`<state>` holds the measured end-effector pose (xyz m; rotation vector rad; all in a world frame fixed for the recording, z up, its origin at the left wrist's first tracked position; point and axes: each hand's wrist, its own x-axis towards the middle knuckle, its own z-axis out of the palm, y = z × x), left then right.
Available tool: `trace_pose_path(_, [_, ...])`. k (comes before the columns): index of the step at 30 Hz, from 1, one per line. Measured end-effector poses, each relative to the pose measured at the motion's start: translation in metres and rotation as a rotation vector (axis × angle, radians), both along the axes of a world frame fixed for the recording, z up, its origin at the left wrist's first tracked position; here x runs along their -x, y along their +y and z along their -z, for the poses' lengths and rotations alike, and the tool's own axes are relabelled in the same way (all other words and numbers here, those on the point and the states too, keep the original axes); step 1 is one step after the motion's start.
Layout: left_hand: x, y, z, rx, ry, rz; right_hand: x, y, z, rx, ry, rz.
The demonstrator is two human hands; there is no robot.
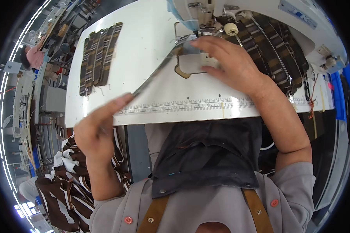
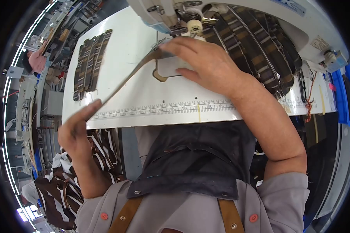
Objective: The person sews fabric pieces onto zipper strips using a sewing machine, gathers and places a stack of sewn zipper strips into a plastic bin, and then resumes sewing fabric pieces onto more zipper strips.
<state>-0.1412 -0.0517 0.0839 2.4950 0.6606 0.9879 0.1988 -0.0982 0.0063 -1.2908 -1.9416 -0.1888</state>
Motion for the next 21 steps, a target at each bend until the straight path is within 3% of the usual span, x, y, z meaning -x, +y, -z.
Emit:
trace_pose_path(3, [-0.036, -0.029, -0.011, -0.154, 0.335, 0.274, -0.01, 0.001, 0.011, -0.023, -0.211, -0.128])
trace_pose_path(6, [-0.057, -0.039, 0.008, -0.057, 0.315, 0.417, -0.009, 0.003, 0.017, -0.081, -0.272, -0.124])
trace_pose_path(8, [-0.065, -0.035, 0.009, 0.14, 0.449, 0.478, -0.008, 0.001, 0.017, -0.125, -0.289, -0.136])
trace_pose_path(9, [-0.069, -0.028, 0.01, 0.141, 0.447, 0.479, -0.007, 0.0, 0.014, -0.095, -0.281, -0.108])
trace_pose_path(11, [-0.076, -0.003, 0.012, 0.458, 0.324, 0.733, -0.006, -0.001, 0.013, -0.067, -0.273, -0.082])
trace_pose_path(13, [-0.084, 0.028, 0.029, 0.558, 0.3, 0.752, -0.008, -0.002, 0.013, -0.041, -0.215, -0.094])
trace_pose_path(15, [-0.098, 0.051, 0.045, -0.022, 0.396, 0.476, -0.008, -0.002, 0.013, -0.022, -0.206, -0.086])
trace_pose_path(16, [-0.105, 0.061, 0.052, -0.021, 0.392, 0.476, -0.008, -0.002, 0.013, -0.005, -0.198, -0.078])
trace_pose_path(18, [-0.117, 0.074, 0.063, -0.258, 0.509, 0.361, -0.01, -0.004, 0.009, -0.009, -0.207, -0.072])
trace_pose_path(21, [-0.129, 0.081, 0.071, -0.184, 0.491, 0.325, -0.012, -0.005, 0.007, 0.008, -0.193, -0.034])
